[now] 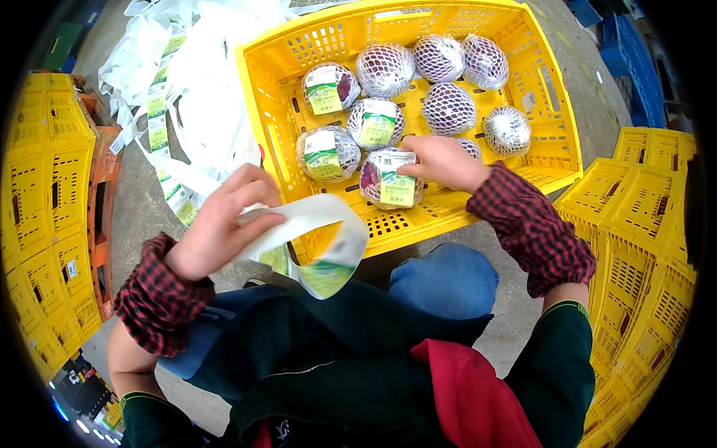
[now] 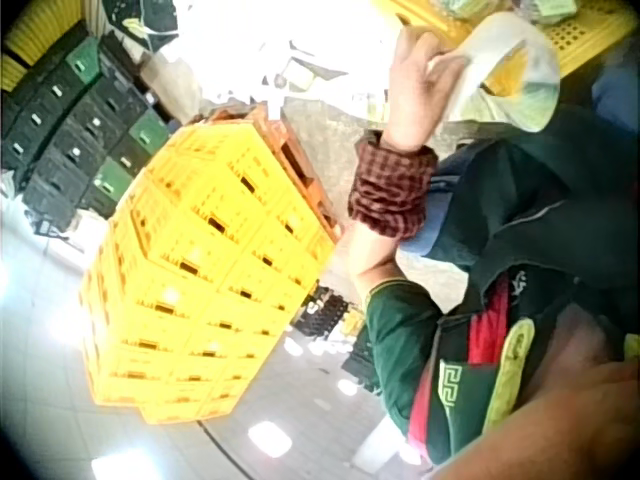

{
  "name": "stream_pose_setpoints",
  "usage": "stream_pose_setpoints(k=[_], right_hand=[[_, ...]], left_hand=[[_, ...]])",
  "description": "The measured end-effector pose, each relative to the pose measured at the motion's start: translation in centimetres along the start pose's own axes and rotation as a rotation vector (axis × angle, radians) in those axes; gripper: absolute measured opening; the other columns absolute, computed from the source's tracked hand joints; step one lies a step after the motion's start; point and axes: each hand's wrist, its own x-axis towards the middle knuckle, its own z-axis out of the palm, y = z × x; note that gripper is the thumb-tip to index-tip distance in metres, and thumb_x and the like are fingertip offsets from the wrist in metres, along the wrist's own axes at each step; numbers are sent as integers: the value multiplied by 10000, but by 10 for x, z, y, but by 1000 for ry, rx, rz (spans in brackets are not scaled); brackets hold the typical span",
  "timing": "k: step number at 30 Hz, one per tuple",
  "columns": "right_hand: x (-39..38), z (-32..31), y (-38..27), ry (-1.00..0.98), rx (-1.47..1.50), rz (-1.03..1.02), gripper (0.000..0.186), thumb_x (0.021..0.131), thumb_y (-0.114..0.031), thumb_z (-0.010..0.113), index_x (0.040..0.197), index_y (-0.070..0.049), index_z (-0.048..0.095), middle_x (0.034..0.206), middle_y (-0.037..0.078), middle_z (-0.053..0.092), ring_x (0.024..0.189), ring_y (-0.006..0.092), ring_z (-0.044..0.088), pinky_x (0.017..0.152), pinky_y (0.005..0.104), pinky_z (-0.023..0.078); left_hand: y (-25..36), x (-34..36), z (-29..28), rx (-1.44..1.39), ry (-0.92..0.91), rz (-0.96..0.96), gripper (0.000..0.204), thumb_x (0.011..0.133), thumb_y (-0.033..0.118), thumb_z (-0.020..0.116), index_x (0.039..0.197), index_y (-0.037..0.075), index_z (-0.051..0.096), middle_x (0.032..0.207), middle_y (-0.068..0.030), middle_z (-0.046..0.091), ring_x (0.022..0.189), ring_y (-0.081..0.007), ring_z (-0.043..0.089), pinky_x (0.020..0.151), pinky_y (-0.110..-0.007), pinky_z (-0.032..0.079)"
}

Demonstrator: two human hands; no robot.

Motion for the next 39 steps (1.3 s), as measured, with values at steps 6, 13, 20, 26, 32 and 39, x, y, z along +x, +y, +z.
stream_pose_setpoints(k=[6,13,20,26,32,39], right_hand=[[2,31,-8,59,-280,-204,449,704,-335,783,945,-8,592,930,130,549,916,290,569,761,394,478],[27,-11,-62,-88,216,-34,419,849,-373,668,1019,9,643,985,109,624,921,256,606,792,356,488],[-7,-52,-125,-12,961,-14,188,903,-178,663,1001,-21,634,845,33,672,793,97,624,696,263,493],[51,-78,13,561,528,176,226,909,-232,641,956,-14,603,810,34,615,730,86,564,653,259,456],[129,-44,89,547,-446,107,492,817,-470,673,1029,-31,602,966,126,647,951,310,614,830,443,461],[138,4,60,662,-657,91,656,830,-496,640,1217,21,531,1192,156,554,1156,291,495,1008,467,348]], left_hand=[[21,13,20,368,-110,265,148,819,-17,641,932,38,564,860,-127,573,764,-329,592,676,-379,486],[27,49,35,-306,167,-30,56,853,10,588,876,37,545,864,-16,598,758,-141,581,706,-262,474],[25,46,26,-106,182,-160,187,864,133,667,959,-14,603,762,-151,619,730,-223,628,674,-327,486],[-15,7,-9,-499,276,-472,136,902,114,668,992,13,657,842,-2,677,743,-53,612,666,-212,493],[22,39,10,151,188,140,213,813,-12,655,1005,38,578,890,-132,609,802,-282,609,730,-344,490],[11,38,3,111,226,6,62,854,58,579,900,17,575,809,-169,577,731,-340,575,642,-377,462]])
